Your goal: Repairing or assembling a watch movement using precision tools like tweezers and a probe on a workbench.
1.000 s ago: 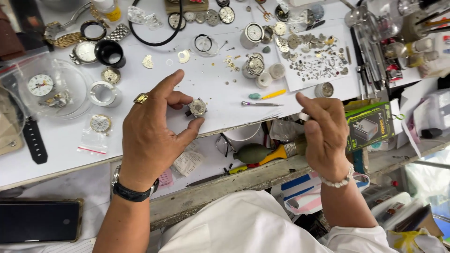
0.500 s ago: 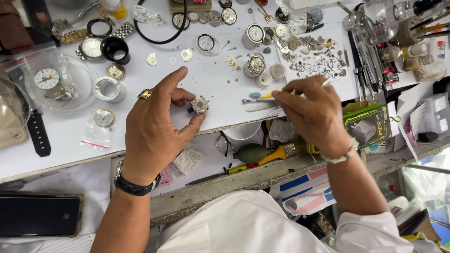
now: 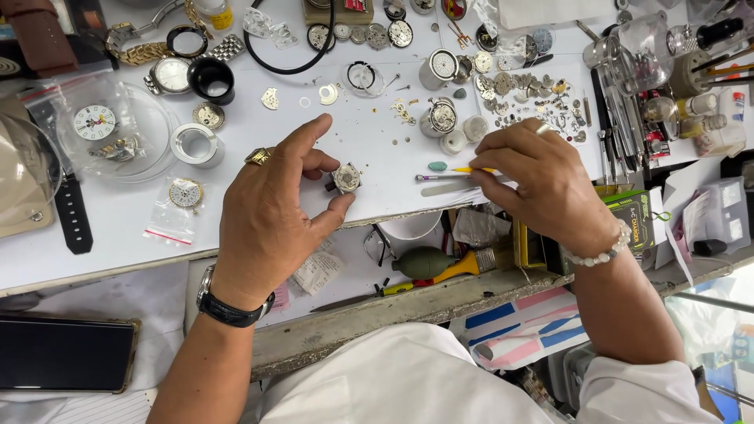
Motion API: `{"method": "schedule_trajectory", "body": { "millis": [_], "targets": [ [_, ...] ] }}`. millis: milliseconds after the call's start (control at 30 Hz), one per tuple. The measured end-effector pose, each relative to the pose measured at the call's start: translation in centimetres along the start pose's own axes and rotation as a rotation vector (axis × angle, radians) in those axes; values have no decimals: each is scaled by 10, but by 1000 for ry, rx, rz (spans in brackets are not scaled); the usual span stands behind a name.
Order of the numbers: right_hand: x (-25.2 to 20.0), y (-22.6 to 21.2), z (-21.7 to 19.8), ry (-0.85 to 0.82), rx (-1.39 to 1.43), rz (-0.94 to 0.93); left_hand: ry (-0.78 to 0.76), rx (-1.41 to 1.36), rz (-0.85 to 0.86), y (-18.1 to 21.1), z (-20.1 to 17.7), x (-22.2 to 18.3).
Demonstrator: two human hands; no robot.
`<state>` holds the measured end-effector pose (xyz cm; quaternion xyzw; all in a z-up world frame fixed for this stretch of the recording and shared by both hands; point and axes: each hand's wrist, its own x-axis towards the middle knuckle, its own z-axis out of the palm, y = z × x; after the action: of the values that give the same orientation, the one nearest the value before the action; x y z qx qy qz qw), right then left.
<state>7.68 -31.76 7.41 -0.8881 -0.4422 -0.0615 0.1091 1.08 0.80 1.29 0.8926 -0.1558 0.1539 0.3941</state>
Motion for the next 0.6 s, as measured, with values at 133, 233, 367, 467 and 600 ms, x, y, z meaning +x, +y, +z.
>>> {"method": "schedule_trajectory", "body": {
  "millis": [133,233,367,467,600],
  "targets": [
    [-12,-1,-4,129,88,39,17,-22,-2,0,0,0],
    [-14,-9,-1,281,75,127,8,-27,-8,1,0,1],
    [-11,-16,7,307,212,246,10,-21,-11,1,1,1],
    [-7,-18,12,327,242,257,14,-10,-2,0,1,0],
    [-5,-12,18,339,222,224,15,-14,8,-1,1,0]
  ]
}}
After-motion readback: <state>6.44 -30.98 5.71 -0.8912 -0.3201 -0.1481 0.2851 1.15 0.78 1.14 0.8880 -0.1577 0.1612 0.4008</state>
